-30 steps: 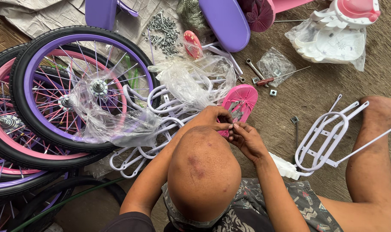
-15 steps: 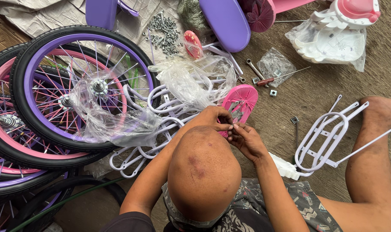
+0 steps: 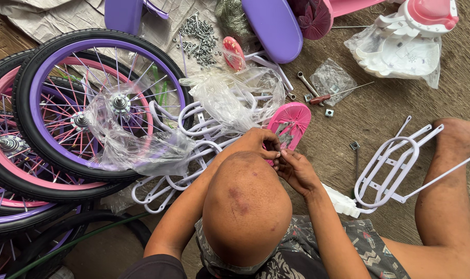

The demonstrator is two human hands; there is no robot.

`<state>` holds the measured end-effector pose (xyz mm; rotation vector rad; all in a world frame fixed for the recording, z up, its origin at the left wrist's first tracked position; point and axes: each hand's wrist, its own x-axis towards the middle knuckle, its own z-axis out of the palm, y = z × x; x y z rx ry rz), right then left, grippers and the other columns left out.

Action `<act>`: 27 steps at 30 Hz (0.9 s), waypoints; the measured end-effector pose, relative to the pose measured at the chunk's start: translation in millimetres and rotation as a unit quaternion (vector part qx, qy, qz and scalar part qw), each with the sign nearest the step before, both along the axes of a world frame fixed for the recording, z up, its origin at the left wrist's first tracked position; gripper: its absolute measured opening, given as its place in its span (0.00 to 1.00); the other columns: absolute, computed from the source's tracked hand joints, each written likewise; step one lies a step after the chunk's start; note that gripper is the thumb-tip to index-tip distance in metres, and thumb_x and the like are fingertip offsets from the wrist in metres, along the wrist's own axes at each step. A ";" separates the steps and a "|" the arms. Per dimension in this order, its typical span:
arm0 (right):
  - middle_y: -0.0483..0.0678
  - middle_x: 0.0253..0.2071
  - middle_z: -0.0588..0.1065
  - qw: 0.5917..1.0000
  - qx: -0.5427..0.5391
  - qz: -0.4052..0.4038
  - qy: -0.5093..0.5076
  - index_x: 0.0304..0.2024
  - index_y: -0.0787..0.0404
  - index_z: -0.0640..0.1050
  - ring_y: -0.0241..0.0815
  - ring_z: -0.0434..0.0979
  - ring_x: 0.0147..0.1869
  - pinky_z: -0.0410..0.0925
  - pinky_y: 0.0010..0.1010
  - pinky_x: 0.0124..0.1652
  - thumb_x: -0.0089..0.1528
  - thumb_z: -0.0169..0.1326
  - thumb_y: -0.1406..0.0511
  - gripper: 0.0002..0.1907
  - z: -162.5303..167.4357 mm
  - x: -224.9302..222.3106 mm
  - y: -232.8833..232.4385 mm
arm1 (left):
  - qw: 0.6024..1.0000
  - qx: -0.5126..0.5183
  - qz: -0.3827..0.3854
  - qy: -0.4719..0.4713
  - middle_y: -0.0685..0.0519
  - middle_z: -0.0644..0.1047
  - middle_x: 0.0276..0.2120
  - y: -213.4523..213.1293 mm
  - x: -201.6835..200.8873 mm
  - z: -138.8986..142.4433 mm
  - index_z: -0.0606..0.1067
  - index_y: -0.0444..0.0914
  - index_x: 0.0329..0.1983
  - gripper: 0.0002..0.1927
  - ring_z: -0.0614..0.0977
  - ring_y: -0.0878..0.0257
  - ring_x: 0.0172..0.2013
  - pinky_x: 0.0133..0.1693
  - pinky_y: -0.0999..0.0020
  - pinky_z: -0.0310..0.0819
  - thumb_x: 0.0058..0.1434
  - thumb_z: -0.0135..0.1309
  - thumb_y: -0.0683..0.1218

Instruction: The person sits on the floor assembling a children's bicycle. They unwrap plastic packaging, fit the pink seat onto the frame, pick screws from a pile of hardware, align the white basket and fender brackets, and tighten the parts using a screwdriver.

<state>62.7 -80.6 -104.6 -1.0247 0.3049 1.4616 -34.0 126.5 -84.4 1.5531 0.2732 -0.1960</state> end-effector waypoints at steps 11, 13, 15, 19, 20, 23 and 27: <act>0.44 0.40 0.78 1.000 -0.023 0.007 -0.006 0.50 0.59 0.76 0.36 0.77 0.42 0.73 0.31 0.45 0.66 0.53 0.63 0.11 0.3 -1.4 -0.7 | 0.999 0.012 -0.007 0.035 0.50 0.81 0.27 0.4 0.9 6.6 0.80 0.32 0.36 0.14 0.82 0.64 0.30 0.33 0.68 0.77 0.50 0.67 0.44; 0.45 0.38 0.77 1.000 0.002 -0.008 0.022 0.48 0.61 0.76 0.37 0.78 0.41 0.73 0.32 0.44 0.69 0.52 0.60 0.12 -0.3 -2.4 -0.3 | 0.999 0.031 -0.011 0.023 0.49 0.81 0.26 0.9 1.1 9.4 0.80 0.32 0.36 0.14 0.82 0.64 0.29 0.33 0.68 0.77 0.49 0.66 0.43; 0.45 0.38 0.77 1.000 0.004 0.002 0.022 0.48 0.62 0.77 0.37 0.78 0.41 0.73 0.32 0.44 0.70 0.52 0.59 0.13 0.0 -3.3 0.4 | 0.999 0.024 -0.011 0.030 0.50 0.81 0.26 1.5 1.0 12.6 0.80 0.32 0.36 0.13 0.83 0.64 0.29 0.33 0.68 0.77 0.49 0.64 0.44; 0.45 0.41 0.77 1.000 -0.007 0.008 0.006 0.50 0.60 0.76 0.36 0.77 0.43 0.72 0.30 0.46 0.67 0.53 0.63 0.11 2.2 -4.0 1.6 | 0.999 0.008 -0.018 0.049 0.49 0.81 0.25 2.4 0.5 17.5 0.80 0.31 0.34 0.13 0.82 0.64 0.28 0.32 0.67 0.76 0.50 0.64 0.45; 0.44 0.42 0.77 1.000 -0.002 -0.006 0.012 0.50 0.59 0.76 0.35 0.77 0.43 0.72 0.29 0.47 0.66 0.53 0.64 0.11 2.6 -4.0 1.8 | 0.998 0.017 -0.021 0.050 0.48 0.81 0.25 2.4 0.3 17.8 0.80 0.31 0.34 0.13 0.81 0.63 0.28 0.32 0.66 0.76 0.50 0.63 0.46; 0.47 0.40 0.78 0.999 -0.006 -0.010 0.037 0.51 0.64 0.77 0.37 0.77 0.40 0.73 0.30 0.43 0.67 0.52 0.59 0.17 2.9 -4.0 2.8 | 0.998 0.031 -0.030 0.047 0.46 0.80 0.25 1.7 -0.7 15.2 0.79 0.30 0.36 0.15 0.81 0.61 0.28 0.33 0.64 0.75 0.50 0.62 0.46; 0.48 0.43 0.77 1.000 0.003 0.006 0.018 0.52 0.66 0.75 0.38 0.76 0.43 0.73 0.31 0.46 0.69 0.55 0.63 0.14 -1.8 -5.7 2.6 | 0.998 0.018 -0.042 0.043 0.45 0.81 0.27 -0.4 -0.4 5.3 0.78 0.30 0.39 0.16 0.81 0.61 0.30 0.34 0.63 0.76 0.52 0.60 0.47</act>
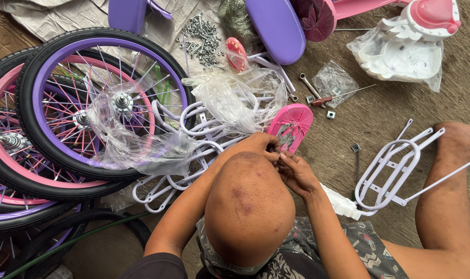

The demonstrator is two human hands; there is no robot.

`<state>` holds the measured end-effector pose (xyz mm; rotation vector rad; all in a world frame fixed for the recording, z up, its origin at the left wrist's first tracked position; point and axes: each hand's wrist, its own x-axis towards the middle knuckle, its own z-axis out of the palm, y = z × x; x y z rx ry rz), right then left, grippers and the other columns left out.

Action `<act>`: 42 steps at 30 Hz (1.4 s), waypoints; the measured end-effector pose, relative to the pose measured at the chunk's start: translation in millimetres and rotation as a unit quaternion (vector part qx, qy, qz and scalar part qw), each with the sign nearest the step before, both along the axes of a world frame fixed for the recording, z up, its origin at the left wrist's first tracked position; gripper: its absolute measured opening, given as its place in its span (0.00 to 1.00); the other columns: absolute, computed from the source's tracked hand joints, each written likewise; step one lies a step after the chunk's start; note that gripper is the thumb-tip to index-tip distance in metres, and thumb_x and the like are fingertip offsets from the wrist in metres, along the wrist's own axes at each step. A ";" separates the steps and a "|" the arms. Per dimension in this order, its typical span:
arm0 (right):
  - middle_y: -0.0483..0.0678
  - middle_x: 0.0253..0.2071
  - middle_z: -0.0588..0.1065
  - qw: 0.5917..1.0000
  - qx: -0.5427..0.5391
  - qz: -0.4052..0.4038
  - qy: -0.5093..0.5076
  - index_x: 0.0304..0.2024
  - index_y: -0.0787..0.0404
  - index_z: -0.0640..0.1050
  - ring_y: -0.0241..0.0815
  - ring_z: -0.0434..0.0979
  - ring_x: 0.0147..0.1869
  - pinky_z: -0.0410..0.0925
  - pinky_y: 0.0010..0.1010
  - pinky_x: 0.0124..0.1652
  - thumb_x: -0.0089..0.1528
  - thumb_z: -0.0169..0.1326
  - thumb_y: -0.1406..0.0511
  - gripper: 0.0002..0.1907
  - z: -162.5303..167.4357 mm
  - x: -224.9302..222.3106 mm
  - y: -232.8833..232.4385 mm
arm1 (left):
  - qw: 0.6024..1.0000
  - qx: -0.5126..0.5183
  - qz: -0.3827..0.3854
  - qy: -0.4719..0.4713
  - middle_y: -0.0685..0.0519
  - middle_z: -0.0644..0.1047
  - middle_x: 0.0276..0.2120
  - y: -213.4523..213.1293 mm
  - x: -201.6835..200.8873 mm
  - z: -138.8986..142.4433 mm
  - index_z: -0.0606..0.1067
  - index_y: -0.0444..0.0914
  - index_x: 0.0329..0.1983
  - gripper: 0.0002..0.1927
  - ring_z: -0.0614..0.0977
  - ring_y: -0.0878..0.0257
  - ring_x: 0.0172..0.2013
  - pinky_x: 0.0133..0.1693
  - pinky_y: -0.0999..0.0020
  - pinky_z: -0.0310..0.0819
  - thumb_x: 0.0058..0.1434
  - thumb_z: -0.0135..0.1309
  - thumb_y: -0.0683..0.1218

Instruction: The person sits on the floor assembling a children's bicycle. They unwrap plastic packaging, fit the pink seat onto the frame, pick screws from a pile of hardware, align the white basket and fender brackets, and tighten the parts using a screwdriver.

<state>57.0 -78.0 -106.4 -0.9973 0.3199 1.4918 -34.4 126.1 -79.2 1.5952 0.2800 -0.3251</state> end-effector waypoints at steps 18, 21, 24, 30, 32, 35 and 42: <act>0.50 0.42 0.78 0.991 -0.041 -0.114 -0.050 0.49 0.65 0.77 0.41 0.80 0.45 0.76 0.31 0.47 0.65 0.56 0.71 0.10 2.3 -16.5 17.8 | 0.994 0.088 -0.014 0.062 0.42 0.83 0.31 -4.3 6.8 -11.3 0.80 0.34 0.41 0.20 0.86 0.50 0.33 0.38 0.58 0.77 0.68 0.49 0.55; 0.51 0.42 0.78 0.987 -0.012 -0.127 -0.099 0.48 0.67 0.76 0.42 0.80 0.44 0.76 0.32 0.47 0.65 0.56 0.73 0.09 4.1 -19.9 20.8 | 0.994 0.057 0.004 0.095 0.44 0.84 0.30 -1.3 5.3 0.1 0.81 0.36 0.41 0.21 0.87 0.53 0.33 0.38 0.60 0.78 0.67 0.50 0.57; 0.51 0.41 0.78 0.984 -0.018 -0.148 -0.098 0.47 0.67 0.76 0.43 0.81 0.43 0.76 0.34 0.46 0.65 0.56 0.72 0.09 6.9 -19.4 21.1 | 0.994 0.103 0.024 0.035 0.43 0.82 0.31 1.7 0.4 11.1 0.79 0.33 0.36 0.21 0.84 0.53 0.33 0.36 0.58 0.77 0.63 0.57 0.57; 0.52 0.41 0.78 0.984 -0.031 -0.164 -0.058 0.46 0.67 0.76 0.44 0.82 0.44 0.77 0.35 0.47 0.64 0.56 0.71 0.08 13.5 -14.2 18.2 | 0.999 0.029 0.014 0.001 0.47 0.81 0.29 -1.7 -1.4 5.1 0.76 0.34 0.40 0.17 0.82 0.60 0.31 0.35 0.62 0.75 0.64 0.54 0.54; 0.53 0.42 0.78 0.985 -0.023 -0.158 -0.070 0.46 0.67 0.76 0.44 0.82 0.44 0.77 0.35 0.48 0.64 0.56 0.72 0.08 13.7 -15.5 18.8 | 0.999 0.014 0.013 0.028 0.48 0.81 0.28 -4.2 0.6 -2.2 0.78 0.35 0.39 0.17 0.82 0.62 0.30 0.35 0.63 0.75 0.65 0.52 0.54; 0.52 0.43 0.79 0.982 -0.015 -0.138 -0.132 0.45 0.68 0.77 0.43 0.82 0.46 0.76 0.33 0.49 0.62 0.56 0.74 0.08 15.0 -19.1 21.4 | 0.998 -0.001 0.028 0.054 0.48 0.80 0.24 -6.4 3.1 -9.7 0.79 0.33 0.36 0.18 0.78 0.64 0.26 0.32 0.62 0.73 0.67 0.51 0.54; 0.48 0.46 0.76 0.939 -0.001 -0.074 -0.335 0.45 0.67 0.75 0.36 0.78 0.51 0.72 0.28 0.53 0.64 0.59 0.74 0.09 33.4 -19.5 27.8 | 0.994 -0.014 0.051 0.094 0.50 0.75 0.19 -4.7 0.3 -8.3 0.80 0.31 0.30 0.23 0.71 0.66 0.22 0.27 0.62 0.68 0.68 0.53 0.55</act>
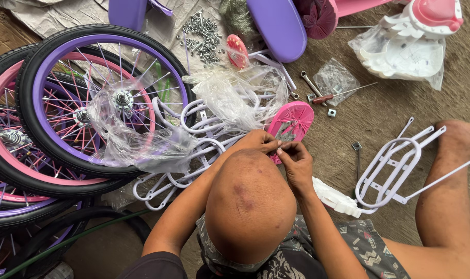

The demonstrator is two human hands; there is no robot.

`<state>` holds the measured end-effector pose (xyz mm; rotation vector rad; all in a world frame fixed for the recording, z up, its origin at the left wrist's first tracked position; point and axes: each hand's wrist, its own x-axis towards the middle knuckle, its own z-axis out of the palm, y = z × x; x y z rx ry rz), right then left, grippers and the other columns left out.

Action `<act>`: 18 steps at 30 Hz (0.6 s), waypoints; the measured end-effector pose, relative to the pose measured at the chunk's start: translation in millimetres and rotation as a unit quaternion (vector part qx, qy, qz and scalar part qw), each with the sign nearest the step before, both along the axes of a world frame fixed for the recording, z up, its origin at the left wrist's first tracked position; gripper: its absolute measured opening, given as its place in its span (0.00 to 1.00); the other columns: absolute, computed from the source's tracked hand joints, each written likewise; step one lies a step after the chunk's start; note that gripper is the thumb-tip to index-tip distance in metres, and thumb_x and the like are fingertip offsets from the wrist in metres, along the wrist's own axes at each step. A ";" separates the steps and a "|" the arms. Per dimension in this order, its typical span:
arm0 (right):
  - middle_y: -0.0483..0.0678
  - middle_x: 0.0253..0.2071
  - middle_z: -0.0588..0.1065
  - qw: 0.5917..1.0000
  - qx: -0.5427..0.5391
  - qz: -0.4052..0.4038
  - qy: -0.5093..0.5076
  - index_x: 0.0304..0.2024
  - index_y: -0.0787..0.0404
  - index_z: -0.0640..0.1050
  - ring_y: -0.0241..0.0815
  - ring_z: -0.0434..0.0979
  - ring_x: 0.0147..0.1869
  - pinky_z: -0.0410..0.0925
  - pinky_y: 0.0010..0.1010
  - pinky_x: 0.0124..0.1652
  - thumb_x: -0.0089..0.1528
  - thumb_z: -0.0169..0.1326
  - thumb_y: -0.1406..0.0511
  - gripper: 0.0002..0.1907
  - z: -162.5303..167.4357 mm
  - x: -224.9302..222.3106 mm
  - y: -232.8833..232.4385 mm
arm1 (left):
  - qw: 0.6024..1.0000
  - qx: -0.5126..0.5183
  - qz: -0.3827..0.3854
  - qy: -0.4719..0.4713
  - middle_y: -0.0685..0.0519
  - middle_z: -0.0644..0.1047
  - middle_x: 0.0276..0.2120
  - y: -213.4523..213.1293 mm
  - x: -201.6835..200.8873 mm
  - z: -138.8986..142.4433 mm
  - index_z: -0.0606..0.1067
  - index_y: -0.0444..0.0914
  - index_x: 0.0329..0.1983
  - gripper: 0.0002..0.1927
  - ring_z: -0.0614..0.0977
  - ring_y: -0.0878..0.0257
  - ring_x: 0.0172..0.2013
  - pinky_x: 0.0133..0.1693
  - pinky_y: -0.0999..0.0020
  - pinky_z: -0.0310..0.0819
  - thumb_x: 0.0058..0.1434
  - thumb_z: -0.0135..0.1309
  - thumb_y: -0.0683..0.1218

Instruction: The person sits on the floor assembling a children's bicycle. They unwrap plastic packaging, fit the pink seat onto the frame, pick screws from a pile of hardware, align the white basket and fender brackets, and tighten the parts using a screwdriver.

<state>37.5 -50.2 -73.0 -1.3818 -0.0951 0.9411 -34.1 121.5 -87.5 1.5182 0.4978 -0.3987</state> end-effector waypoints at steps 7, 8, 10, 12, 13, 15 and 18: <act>0.52 0.40 0.79 0.989 -0.064 0.056 0.118 0.48 0.69 0.78 0.39 0.81 0.41 0.74 0.30 0.42 0.70 0.53 0.62 0.14 5.6 5.5 2.8 | 0.998 -0.025 0.009 -0.050 0.52 0.81 0.24 -3.1 0.9 -8.1 0.81 0.33 0.34 0.17 0.79 0.71 0.26 0.29 0.68 0.76 0.67 0.53 0.52; 0.50 0.40 0.79 0.992 -0.047 0.058 0.105 0.48 0.69 0.78 0.38 0.82 0.42 0.75 0.29 0.42 0.68 0.54 0.63 0.14 3.6 4.7 0.9 | 0.998 -0.052 0.014 -0.021 0.53 0.82 0.25 -3.3 -0.3 -9.7 0.81 0.33 0.35 0.17 0.81 0.70 0.26 0.30 0.69 0.78 0.67 0.52 0.52; 0.49 0.40 0.80 0.996 -0.039 0.063 0.048 0.48 0.68 0.78 0.37 0.82 0.43 0.76 0.29 0.42 0.66 0.56 0.64 0.13 1.3 2.2 -3.8 | 0.996 -0.084 0.012 0.021 0.54 0.83 0.26 -3.3 -4.4 -12.2 0.81 0.34 0.36 0.17 0.83 0.69 0.27 0.31 0.69 0.79 0.67 0.51 0.52; 0.49 0.39 0.80 0.997 -0.045 0.063 -0.007 0.47 0.68 0.79 0.36 0.81 0.42 0.76 0.28 0.43 0.66 0.59 0.65 0.11 -3.3 -1.6 -10.2 | 0.996 -0.080 0.005 0.029 0.54 0.82 0.26 -4.3 -7.6 -14.8 0.80 0.34 0.37 0.17 0.82 0.69 0.27 0.31 0.69 0.78 0.67 0.51 0.52; 0.49 0.39 0.80 0.997 -0.040 0.059 -0.018 0.46 0.68 0.78 0.36 0.81 0.43 0.76 0.28 0.44 0.66 0.59 0.66 0.11 -5.0 -3.8 -12.2 | 0.997 -0.076 0.000 0.029 0.54 0.82 0.26 -5.1 -8.3 -16.5 0.80 0.34 0.37 0.17 0.82 0.69 0.27 0.31 0.69 0.78 0.68 0.51 0.52; 0.48 0.40 0.79 0.997 -0.029 0.054 -0.038 0.46 0.67 0.78 0.35 0.80 0.44 0.75 0.28 0.46 0.64 0.60 0.67 0.10 -5.3 -6.9 -15.1 | 0.997 -0.067 -0.009 0.026 0.54 0.82 0.26 -6.3 -9.9 -19.2 0.80 0.34 0.37 0.17 0.81 0.69 0.27 0.31 0.70 0.77 0.68 0.51 0.52; 0.48 0.41 0.79 0.986 -0.058 0.071 -0.142 0.46 0.66 0.78 0.35 0.80 0.46 0.74 0.28 0.47 0.62 0.62 0.69 0.11 -3.5 -9.6 -15.5 | 0.998 -0.055 -0.009 0.019 0.54 0.82 0.26 -6.6 -11.2 -22.2 0.80 0.33 0.37 0.17 0.80 0.69 0.28 0.32 0.70 0.76 0.69 0.51 0.51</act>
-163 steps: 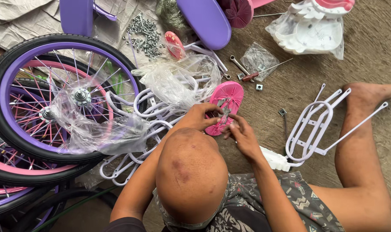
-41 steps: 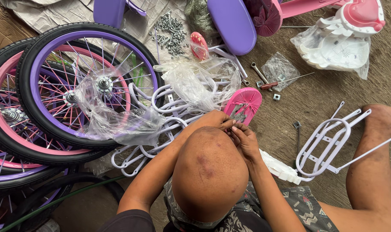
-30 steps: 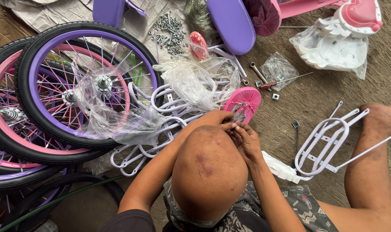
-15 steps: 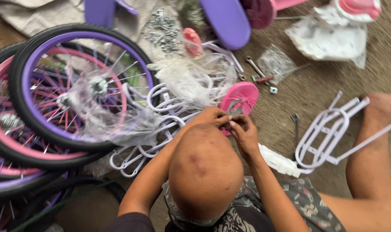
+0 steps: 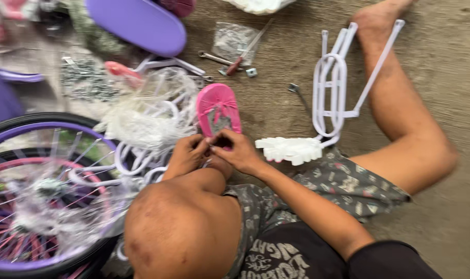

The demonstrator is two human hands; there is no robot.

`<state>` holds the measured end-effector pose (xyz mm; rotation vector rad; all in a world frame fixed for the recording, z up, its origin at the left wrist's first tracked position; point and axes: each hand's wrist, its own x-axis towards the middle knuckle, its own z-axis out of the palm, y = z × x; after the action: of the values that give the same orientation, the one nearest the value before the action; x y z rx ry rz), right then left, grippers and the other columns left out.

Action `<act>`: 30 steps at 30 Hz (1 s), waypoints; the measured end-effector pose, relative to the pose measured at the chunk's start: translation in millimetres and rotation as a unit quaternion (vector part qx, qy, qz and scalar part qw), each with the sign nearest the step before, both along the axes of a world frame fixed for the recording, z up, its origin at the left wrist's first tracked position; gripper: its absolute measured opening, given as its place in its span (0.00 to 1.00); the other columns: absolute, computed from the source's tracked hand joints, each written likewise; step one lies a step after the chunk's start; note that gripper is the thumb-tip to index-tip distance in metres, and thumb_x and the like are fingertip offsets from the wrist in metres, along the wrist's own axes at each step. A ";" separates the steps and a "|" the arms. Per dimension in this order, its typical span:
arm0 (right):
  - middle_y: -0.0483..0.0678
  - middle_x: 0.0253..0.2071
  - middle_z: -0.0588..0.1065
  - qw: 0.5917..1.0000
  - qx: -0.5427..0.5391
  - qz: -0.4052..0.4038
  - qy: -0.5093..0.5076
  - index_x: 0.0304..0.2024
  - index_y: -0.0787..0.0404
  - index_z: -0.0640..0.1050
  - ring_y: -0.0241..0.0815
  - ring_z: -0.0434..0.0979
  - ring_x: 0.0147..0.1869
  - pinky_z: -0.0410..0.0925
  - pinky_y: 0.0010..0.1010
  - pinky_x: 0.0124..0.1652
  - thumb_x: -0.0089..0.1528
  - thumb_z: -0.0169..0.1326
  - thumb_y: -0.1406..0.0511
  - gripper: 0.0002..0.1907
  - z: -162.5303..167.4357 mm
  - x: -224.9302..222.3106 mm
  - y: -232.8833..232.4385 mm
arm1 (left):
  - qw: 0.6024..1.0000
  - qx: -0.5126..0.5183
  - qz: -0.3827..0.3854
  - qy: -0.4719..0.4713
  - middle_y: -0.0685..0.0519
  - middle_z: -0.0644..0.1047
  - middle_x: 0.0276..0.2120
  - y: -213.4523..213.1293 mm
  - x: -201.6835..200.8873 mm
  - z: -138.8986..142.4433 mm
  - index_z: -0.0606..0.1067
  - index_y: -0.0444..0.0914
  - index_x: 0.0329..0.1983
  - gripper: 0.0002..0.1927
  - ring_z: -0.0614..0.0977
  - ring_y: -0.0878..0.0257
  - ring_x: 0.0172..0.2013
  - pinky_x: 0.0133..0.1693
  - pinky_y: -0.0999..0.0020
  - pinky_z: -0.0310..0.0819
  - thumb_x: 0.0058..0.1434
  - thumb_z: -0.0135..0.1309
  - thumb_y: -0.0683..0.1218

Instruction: The person sits on the floor assembling a children's bicycle. They unwrap plastic packaging, fit the pink seat onto the frame, pick screws from a pile of hardware, align the white basket and fender brackets, and tighten the parts using a screwdriver.

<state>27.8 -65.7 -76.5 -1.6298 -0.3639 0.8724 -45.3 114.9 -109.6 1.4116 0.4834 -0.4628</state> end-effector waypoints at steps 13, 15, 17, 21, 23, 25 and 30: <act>0.49 0.39 0.81 0.997 -0.065 0.011 -0.048 0.45 0.65 0.79 0.35 0.82 0.42 0.74 0.29 0.43 0.63 0.59 0.68 0.09 5.8 4.3 5.8 | 0.999 -0.035 0.021 -0.002 0.55 0.79 0.28 1.6 7.3 15.2 0.79 0.34 0.38 0.16 0.76 0.71 0.29 0.32 0.72 0.72 0.71 0.51 0.51; 0.49 0.39 0.80 0.998 -0.052 -0.005 -0.024 0.45 0.66 0.78 0.34 0.81 0.43 0.74 0.29 0.43 0.62 0.60 0.69 0.10 4.5 5.4 7.8 | 0.999 -0.041 0.030 0.012 0.56 0.78 0.28 1.7 6.7 16.5 0.78 0.34 0.38 0.15 0.75 0.71 0.28 0.32 0.72 0.71 0.71 0.51 0.51; 0.47 0.40 0.78 0.993 -0.022 -0.036 0.108 0.45 0.65 0.75 0.33 0.79 0.44 0.75 0.28 0.43 0.61 0.61 0.69 0.12 2.4 7.2 11.3 | 0.996 -0.060 0.046 0.040 0.57 0.77 0.28 1.7 5.5 15.5 0.78 0.35 0.38 0.15 0.74 0.71 0.27 0.30 0.72 0.70 0.71 0.50 0.51; 0.47 0.39 0.81 0.996 -0.045 -0.007 0.074 0.45 0.66 0.78 0.34 0.80 0.43 0.74 0.26 0.44 0.63 0.58 0.69 0.09 -0.7 6.6 13.3 | 0.996 -0.072 0.046 -0.004 0.57 0.77 0.28 1.4 3.6 6.8 0.77 0.35 0.40 0.15 0.75 0.71 0.28 0.31 0.72 0.71 0.71 0.50 0.51; 0.48 0.39 0.80 0.999 -0.045 -0.014 0.009 0.45 0.67 0.77 0.35 0.79 0.44 0.73 0.27 0.44 0.63 0.59 0.70 0.10 -0.9 4.5 12.6 | 0.999 -0.006 0.025 -0.034 0.57 0.75 0.27 1.0 2.5 1.8 0.77 0.33 0.38 0.16 0.73 0.72 0.28 0.30 0.71 0.70 0.73 0.51 0.52; 0.47 0.41 0.79 0.998 -0.024 -0.020 0.046 0.45 0.66 0.76 0.34 0.79 0.45 0.73 0.26 0.45 0.62 0.60 0.70 0.11 -1.1 3.9 12.9 | 0.999 -0.014 0.031 -0.025 0.57 0.75 0.26 0.8 1.8 -1.1 0.76 0.33 0.38 0.17 0.73 0.72 0.28 0.30 0.71 0.71 0.72 0.50 0.52; 0.47 0.39 0.80 0.994 -0.011 -0.024 0.107 0.45 0.66 0.78 0.34 0.80 0.42 0.73 0.26 0.44 0.65 0.59 0.69 0.08 -1.4 6.8 14.6 | 0.999 -0.011 0.017 -0.029 0.57 0.77 0.27 1.5 -1.2 -3.3 0.78 0.33 0.41 0.17 0.74 0.72 0.28 0.30 0.72 0.72 0.72 0.50 0.52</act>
<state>34.7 -51.1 -77.9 -1.5414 -0.1655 1.0064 -46.5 116.4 -112.9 1.3901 0.4539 -0.3968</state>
